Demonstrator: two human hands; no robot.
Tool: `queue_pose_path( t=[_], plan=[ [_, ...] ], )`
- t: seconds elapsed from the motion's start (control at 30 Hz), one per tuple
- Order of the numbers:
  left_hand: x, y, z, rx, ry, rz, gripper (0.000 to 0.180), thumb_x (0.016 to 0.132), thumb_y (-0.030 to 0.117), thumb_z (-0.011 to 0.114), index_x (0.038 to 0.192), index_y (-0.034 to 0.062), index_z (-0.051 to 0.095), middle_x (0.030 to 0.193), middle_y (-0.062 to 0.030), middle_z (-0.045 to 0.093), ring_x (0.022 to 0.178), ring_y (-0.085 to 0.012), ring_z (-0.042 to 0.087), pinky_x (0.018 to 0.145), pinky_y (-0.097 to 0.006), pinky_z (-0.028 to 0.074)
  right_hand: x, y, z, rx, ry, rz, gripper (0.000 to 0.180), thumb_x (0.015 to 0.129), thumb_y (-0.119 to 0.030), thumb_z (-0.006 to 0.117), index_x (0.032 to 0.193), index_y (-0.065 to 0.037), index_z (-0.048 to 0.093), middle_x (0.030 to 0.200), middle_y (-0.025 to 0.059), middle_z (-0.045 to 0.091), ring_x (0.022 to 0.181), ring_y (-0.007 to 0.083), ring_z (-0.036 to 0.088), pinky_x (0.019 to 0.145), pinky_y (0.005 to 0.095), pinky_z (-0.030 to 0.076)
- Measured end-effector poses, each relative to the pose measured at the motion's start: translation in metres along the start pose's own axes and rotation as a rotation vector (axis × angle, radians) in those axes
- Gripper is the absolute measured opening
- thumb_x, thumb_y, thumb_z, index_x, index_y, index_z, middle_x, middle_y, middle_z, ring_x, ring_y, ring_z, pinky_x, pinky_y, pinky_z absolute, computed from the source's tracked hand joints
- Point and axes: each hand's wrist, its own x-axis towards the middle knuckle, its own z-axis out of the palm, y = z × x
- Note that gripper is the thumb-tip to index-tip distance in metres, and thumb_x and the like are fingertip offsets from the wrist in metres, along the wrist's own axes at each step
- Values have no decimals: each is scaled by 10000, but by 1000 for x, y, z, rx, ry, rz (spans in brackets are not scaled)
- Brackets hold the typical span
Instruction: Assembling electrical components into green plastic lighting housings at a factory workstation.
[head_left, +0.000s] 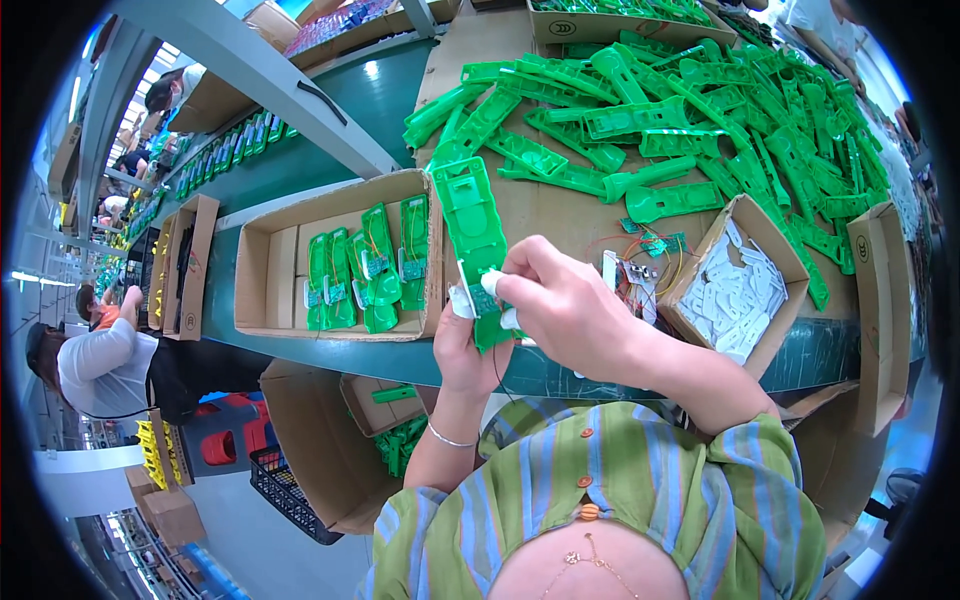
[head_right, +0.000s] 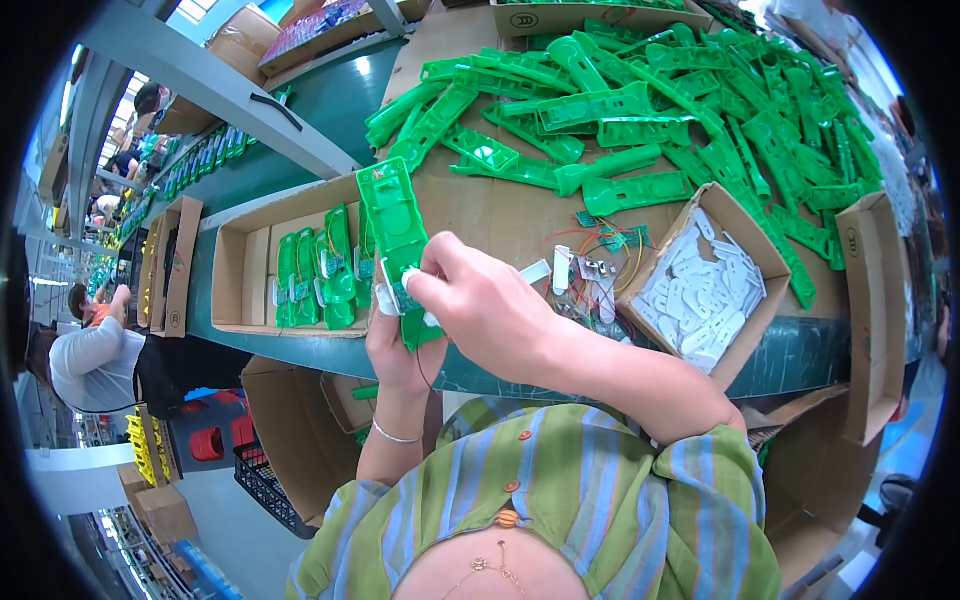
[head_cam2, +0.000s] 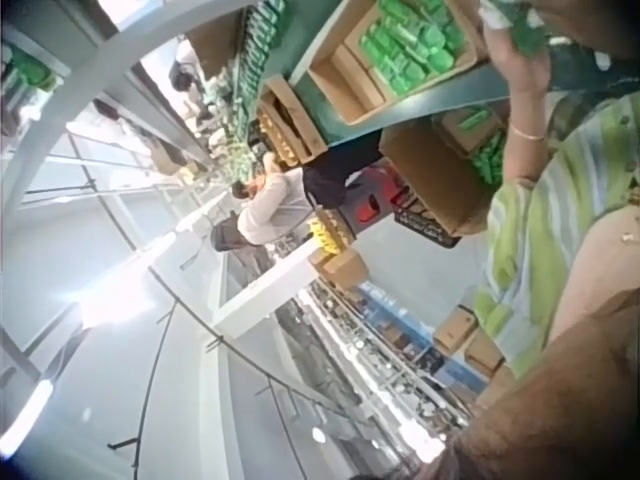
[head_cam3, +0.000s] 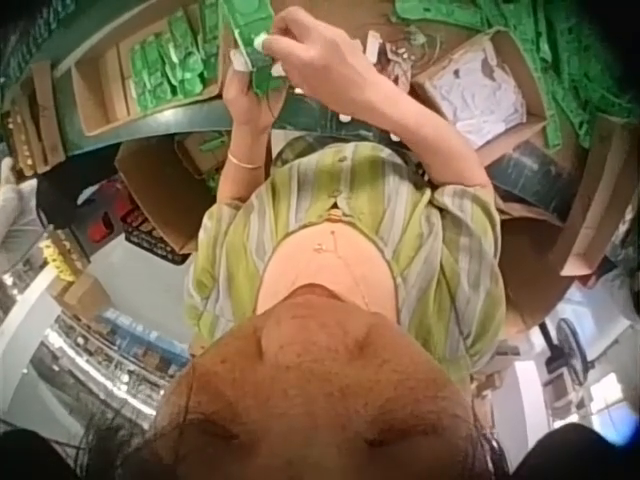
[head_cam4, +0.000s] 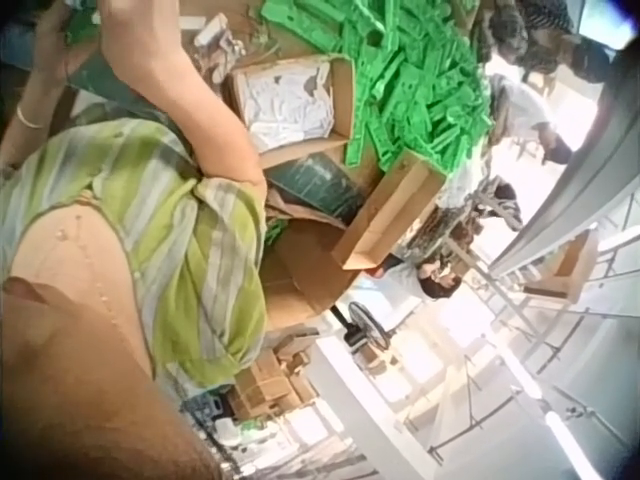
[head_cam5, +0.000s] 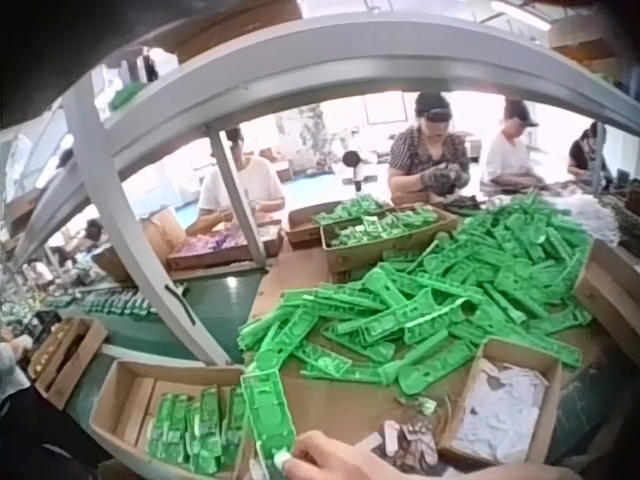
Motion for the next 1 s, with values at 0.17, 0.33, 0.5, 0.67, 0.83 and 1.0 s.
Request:
queue_pose_path(
  t=[0.17,0.33,0.5,0.67,0.83,1.0],
  plan=[
    [-5,-9,10,-7,4,9,416,938,247,393,1304,54,346,1235,-107,469,1128,-225,475,932,-355,427,-5,-3,1,-195,109,-185,182,650,10,591,826,46,568,821,118,490,684,239,557,544,320,471],
    [-9,-5,8,234,50,22,379,938,219,390,1247,2,406,1158,-136,528,1075,-232,524,920,-344,435,-13,0,-6,-314,32,-298,211,609,-53,606,796,39,576,831,108,500,721,230,550,553,313,465],
    [0,-3,29,572,73,101,398,935,218,410,1245,-33,406,1161,-164,536,1062,-237,538,920,-348,426,-32,16,4,-375,64,-346,297,597,-28,596,853,121,576,1047,186,499,795,254,548,651,328,496],
    [1,0,22,786,-39,121,425,885,97,531,1256,-52,387,1202,-157,519,1057,-182,526,906,-282,409,-32,19,-1,-250,68,-285,266,597,13,608,851,90,593,1045,175,507,836,257,558,662,317,500],
    [1,5,37,633,-8,93,346,854,22,536,1183,-39,451,1082,-109,579,928,-143,576,787,-258,479,-31,11,-24,218,273,27,249,725,68,616,967,36,570,1036,116,534,872,186,579,749,304,497],
    [-5,0,52,617,127,104,277,810,-27,512,1086,-26,515,942,-36,594,788,-66,560,667,-217,488,-36,9,-11,945,64,427,316,782,14,624,1064,17,481,1017,66,544,938,150,579,828,279,483]
  ],
)
